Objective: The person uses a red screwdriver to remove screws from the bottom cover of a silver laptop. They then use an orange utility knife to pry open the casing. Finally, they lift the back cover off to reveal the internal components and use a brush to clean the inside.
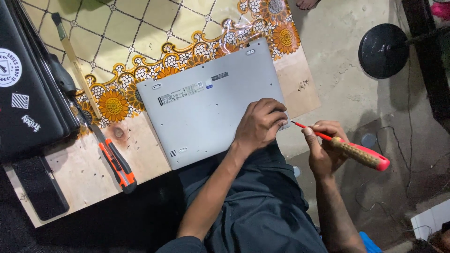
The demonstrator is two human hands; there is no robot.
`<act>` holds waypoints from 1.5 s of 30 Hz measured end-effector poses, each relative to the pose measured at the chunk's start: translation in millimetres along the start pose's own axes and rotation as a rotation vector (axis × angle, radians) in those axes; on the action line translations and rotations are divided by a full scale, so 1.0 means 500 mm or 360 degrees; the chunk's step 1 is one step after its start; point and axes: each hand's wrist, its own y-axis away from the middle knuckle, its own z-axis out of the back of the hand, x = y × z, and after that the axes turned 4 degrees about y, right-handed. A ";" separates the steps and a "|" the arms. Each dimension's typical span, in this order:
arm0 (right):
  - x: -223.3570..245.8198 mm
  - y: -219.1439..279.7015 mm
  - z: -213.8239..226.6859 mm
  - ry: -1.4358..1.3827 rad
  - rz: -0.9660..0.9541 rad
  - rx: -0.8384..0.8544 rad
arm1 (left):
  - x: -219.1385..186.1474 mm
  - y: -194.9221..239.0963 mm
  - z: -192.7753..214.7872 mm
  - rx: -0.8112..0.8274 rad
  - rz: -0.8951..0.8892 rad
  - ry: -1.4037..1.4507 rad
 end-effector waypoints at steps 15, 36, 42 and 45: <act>-0.003 0.024 -0.016 0.0109 0.0055 0.0136 | -0.023 0.235 0.359 -0.0997 0.1194 0.0120; 0.080 0.014 -0.067 0.0051 0.0382 0.0366 | -0.010 0.305 0.436 -0.0626 0.1537 -0.0981; 0.089 0.005 -0.074 0.0109 0.0442 0.0413 | -0.020 0.313 0.443 -0.0714 0.1434 -0.0914; 0.092 0.003 -0.078 0.0041 0.0532 0.0407 | -0.030 0.312 0.451 -0.0777 0.1391 -0.0827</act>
